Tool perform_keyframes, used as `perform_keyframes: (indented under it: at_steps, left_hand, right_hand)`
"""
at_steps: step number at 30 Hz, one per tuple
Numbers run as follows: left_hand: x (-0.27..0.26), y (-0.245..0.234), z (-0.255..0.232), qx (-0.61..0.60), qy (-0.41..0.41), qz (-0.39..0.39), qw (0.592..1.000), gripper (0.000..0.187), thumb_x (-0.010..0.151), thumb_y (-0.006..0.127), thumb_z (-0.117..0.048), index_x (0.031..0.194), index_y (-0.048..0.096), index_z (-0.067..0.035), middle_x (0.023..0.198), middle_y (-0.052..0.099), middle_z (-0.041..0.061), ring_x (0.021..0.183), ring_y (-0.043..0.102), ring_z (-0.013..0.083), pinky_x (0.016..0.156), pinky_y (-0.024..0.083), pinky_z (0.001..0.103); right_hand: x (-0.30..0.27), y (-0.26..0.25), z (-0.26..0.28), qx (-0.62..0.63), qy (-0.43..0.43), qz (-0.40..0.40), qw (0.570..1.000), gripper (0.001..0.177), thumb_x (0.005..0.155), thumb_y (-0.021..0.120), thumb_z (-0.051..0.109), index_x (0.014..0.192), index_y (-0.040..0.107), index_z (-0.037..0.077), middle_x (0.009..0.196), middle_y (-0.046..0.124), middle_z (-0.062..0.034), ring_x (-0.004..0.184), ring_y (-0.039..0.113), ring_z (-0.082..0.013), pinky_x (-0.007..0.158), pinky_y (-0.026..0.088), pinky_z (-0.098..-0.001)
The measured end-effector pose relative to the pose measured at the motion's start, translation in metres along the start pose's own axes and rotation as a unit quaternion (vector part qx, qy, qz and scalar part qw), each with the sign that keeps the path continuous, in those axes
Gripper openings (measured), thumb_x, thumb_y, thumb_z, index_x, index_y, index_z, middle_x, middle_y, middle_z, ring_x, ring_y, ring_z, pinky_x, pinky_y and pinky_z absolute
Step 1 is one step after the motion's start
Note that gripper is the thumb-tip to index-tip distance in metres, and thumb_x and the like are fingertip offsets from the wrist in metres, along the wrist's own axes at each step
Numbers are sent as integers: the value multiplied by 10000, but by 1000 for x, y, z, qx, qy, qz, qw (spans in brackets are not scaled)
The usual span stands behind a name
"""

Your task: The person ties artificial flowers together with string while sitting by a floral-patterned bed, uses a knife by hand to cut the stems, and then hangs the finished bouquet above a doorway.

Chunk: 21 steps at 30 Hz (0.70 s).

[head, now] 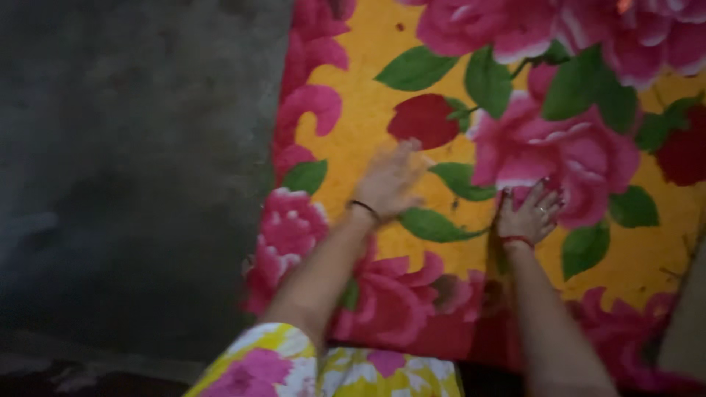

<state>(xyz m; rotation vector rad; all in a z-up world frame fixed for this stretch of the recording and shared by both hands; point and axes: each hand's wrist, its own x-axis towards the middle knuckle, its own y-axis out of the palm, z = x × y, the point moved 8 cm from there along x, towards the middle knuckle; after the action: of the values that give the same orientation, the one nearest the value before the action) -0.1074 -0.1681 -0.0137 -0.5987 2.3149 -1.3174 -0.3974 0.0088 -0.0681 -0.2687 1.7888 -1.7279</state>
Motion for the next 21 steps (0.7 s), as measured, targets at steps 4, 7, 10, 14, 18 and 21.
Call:
perform_keyframes:
  at_steps: [4, 7, 10, 14, 18, 21]
  left_hand:
    - [-114, -64, 141, 175, -65, -101, 977, 872, 929, 490, -685, 1603, 328, -158, 1700, 216, 144, 1583, 269, 291, 1226, 150, 681]
    - [-223, -87, 221, 92, -250, 2, 964, 872, 951, 495, -701, 1625, 300, -184, 1653, 207, 168, 1531, 258, 377, 1221, 143, 671]
    - [-336, -134, 278, 154, -388, 82, 905, 822, 943, 522, -630, 1585, 300, -168, 1662, 128, 243, 1505, 239, 406, 1106, 218, 701]
    - [-344, -231, 297, 128, -301, -6, 945, 681, 858, 672, -469, 1445, 514, -161, 1593, 353, 246, 1240, 573, 359, 1033, 351, 709]
    - [-259, -317, 222, 54, -87, -175, 979, 135, 840, 679, -207, 966, 727, -199, 985, 725, 54, 966, 699, 291, 965, 452, 622]
    - [-218, -346, 171, 60, 21, -187, 980, 183, 865, 696, -256, 995, 705, -127, 972, 705, 102, 946, 685, 318, 889, 485, 540]
  right_hand:
    - [-131, 39, 149, -19, -54, -93, 994, 634, 1027, 495, 469, 1492, 482, 38, 1630, 408, -277, 1537, 358, -459, 1225, 310, -620]
    - [-281, 64, 338, 63, -321, -88, 941, 516, 993, 595, 400, 1328, 563, 9, 1552, 433, -287, 1486, 332, -483, 1261, 251, -569]
    - [-377, 47, 455, 285, -331, -133, 890, 675, 918, 648, 372, 1446, 528, -31, 1560, 299, -358, 1432, 290, -532, 1151, 215, -559]
    - [-398, 11, 544, 493, -370, -47, 786, 497, 982, 627, 303, 1399, 547, 45, 1566, 401, -240, 1434, 433, -396, 1197, 348, -450]
    - [-339, -13, 566, 600, -365, -50, 710, 423, 989, 572, 171, 1386, 594, 27, 1524, 476, -199, 1430, 477, -299, 1197, 388, -416]
    - [-249, -2, 517, 738, -223, -51, 635, 354, 1035, 580, 251, 1321, 590, 41, 1277, 613, -92, 1185, 589, -203, 1077, 469, -358]
